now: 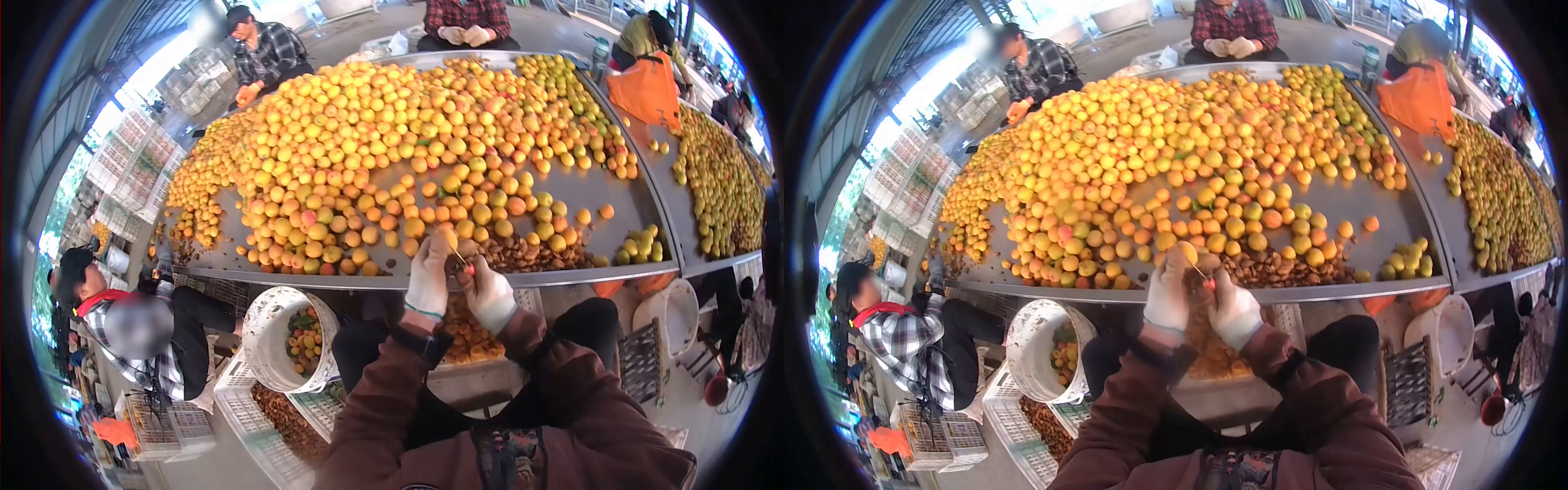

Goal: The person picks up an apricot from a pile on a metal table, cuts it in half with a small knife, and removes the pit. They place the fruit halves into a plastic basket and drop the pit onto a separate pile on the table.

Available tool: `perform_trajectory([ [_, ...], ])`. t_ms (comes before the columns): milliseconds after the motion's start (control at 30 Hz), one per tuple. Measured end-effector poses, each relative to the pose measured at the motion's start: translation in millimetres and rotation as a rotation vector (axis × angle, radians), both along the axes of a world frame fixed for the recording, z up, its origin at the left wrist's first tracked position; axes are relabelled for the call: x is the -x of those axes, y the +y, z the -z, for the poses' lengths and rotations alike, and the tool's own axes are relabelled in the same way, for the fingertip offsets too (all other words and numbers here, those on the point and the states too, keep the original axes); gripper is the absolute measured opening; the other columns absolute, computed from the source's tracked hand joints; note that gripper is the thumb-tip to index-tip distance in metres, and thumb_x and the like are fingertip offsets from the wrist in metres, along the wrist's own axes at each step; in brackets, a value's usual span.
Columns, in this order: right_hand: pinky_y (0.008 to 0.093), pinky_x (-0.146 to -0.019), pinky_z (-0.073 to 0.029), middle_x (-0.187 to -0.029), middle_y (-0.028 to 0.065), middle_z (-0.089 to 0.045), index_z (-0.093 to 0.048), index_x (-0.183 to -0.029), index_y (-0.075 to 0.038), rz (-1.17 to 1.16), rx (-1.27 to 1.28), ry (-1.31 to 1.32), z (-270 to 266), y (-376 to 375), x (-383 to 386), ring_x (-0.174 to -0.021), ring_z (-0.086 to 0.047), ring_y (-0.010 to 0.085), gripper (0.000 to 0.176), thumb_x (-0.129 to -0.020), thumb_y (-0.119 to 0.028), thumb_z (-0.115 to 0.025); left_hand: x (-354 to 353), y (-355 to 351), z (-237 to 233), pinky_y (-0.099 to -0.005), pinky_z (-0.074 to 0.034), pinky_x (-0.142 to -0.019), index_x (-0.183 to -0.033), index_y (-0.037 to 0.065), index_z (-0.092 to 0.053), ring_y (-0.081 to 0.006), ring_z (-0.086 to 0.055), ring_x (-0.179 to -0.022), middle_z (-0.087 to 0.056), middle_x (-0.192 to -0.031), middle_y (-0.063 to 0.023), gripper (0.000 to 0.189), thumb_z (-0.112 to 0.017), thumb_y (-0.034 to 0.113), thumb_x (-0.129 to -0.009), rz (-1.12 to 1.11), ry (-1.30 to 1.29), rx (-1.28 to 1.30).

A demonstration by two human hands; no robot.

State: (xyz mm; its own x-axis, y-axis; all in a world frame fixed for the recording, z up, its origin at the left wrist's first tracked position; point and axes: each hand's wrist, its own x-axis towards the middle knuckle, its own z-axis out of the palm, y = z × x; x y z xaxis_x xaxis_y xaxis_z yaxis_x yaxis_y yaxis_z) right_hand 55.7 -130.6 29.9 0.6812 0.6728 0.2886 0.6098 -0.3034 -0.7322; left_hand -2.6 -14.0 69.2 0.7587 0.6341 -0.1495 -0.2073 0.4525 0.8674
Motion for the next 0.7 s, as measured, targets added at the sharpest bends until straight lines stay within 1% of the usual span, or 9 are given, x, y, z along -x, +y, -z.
perform_trajectory([
  [133, 0.0515, -0.059, -0.047, -0.074, 0.0219, -0.063, -0.046, -0.1, -0.006, -0.018, 0.073, -0.002, -5, -6, -4, -0.071, -0.061, 0.0435, 0.024, -0.093, -0.028, -0.052, 8, -7, 1, -0.0218, -0.046, -0.063, -0.118, 0.001, -0.053, -0.0129, -0.06, -0.075, -0.066, -0.094, -0.0082, 0.036, -0.046, 0.033, -0.101, 0.019, -0.014, -0.16],
  [200, 0.0512, -0.06, -0.047, -0.074, 0.0223, -0.063, -0.047, -0.101, -0.007, -0.019, 0.119, 0.008, 1, -4, -5, -0.071, -0.061, 0.0435, 0.024, -0.094, -0.029, -0.052, 12, -4, 9, -0.0343, -0.051, -0.072, -0.119, -0.005, -0.054, -0.0235, -0.064, -0.084, -0.067, -0.102, -0.0136, 0.043, -0.037, 0.031, -0.103, -0.069, 0.537, -0.918],
  [300, 0.0506, -0.061, -0.047, -0.074, 0.023, -0.062, -0.048, -0.1, -0.006, -0.055, 0.022, 0.059, 0, -4, -5, -0.072, -0.061, 0.0441, 0.023, -0.094, -0.028, -0.053, 13, -3, 22, -0.0344, -0.051, -0.068, -0.123, -0.002, -0.051, -0.0222, -0.065, -0.084, -0.067, -0.098, -0.0113, 0.037, -0.039, 0.025, -0.102, -0.103, 0.457, -1.032],
  [333, 0.0506, -0.061, -0.047, -0.074, 0.023, -0.062, -0.048, -0.1, -0.006, -0.055, 0.021, 0.059, 1, -3, -5, -0.072, -0.061, 0.0441, 0.023, -0.094, -0.028, -0.053, 9, 7, 35, -0.0344, -0.051, -0.068, -0.123, -0.002, -0.051, -0.0222, -0.065, -0.084, -0.067, -0.098, -0.0113, 0.037, -0.039, 0.025, -0.102, -0.102, 0.457, -1.033],
  [400, 0.0474, -0.061, -0.047, -0.074, 0.023, -0.06, -0.049, -0.098, -0.004, -0.095, -0.094, 0.217, 3, -1, -6, -0.075, -0.06, 0.0451, 0.021, -0.095, -0.025, -0.052, -2, 28, 53, -0.0326, -0.05, -0.069, -0.123, 0.0, -0.05, -0.0183, -0.064, -0.085, -0.066, -0.099, -0.0091, 0.031, -0.043, 0.019, -0.1, 0.139, 0.25, -0.079],
  [500, 0.0443, -0.06, -0.047, -0.073, 0.0225, -0.059, -0.049, -0.096, -0.003, -0.098, -0.198, 0.308, 5, 0, -4, -0.079, -0.06, 0.0458, 0.02, -0.097, -0.023, -0.051, 0, 12, 25, -0.0228, -0.044, -0.073, -0.129, -0.001, -0.049, -0.008, -0.053, -0.082, -0.056, -0.099, -0.0011, 0.042, -0.055, 0.023, -0.095, 0.052, -0.097, -0.01],
  [533, 0.0443, -0.06, -0.047, -0.073, 0.0225, -0.059, -0.049, -0.096, -0.003, -0.098, -0.197, 0.307, 4, 1, -3, -0.079, -0.06, 0.0458, 0.02, -0.097, -0.023, -0.051, -1, 8, 7, -0.0241, -0.045, -0.076, -0.128, -0.001, -0.05, -0.008, -0.052, -0.084, -0.056, -0.102, -0.0006, 0.039, -0.055, 0.02, -0.095, 0.067, -0.036, -0.301],
  [633, 0.0418, -0.06, -0.047, -0.073, 0.0219, -0.058, -0.049, -0.097, -0.003, -0.136, -0.336, 0.323, 0, 1, 0, -0.079, -0.059, 0.0457, 0.019, -0.098, -0.021, -0.049, 1, -5, -4, -0.0245, -0.046, -0.078, -0.127, 0.0, -0.051, -0.009, -0.055, -0.085, -0.057, -0.103, -0.0018, 0.037, -0.055, 0.019, -0.095, -0.012, -0.055, -0.446],
  [700, 0.0442, -0.059, -0.047, -0.072, 0.0225, -0.059, -0.048, -0.098, -0.003, -0.1, -0.261, 0.233, -7, 0, 2, -0.076, -0.059, 0.0457, 0.021, -0.097, -0.024, -0.05, 0, -8, -7, -0.027, -0.049, -0.076, -0.122, 0.001, -0.053, -0.0137, -0.059, -0.086, -0.06, -0.1, -0.0047, 0.032, -0.054, 0.018, -0.095, -0.007, -0.04, -0.216],
])
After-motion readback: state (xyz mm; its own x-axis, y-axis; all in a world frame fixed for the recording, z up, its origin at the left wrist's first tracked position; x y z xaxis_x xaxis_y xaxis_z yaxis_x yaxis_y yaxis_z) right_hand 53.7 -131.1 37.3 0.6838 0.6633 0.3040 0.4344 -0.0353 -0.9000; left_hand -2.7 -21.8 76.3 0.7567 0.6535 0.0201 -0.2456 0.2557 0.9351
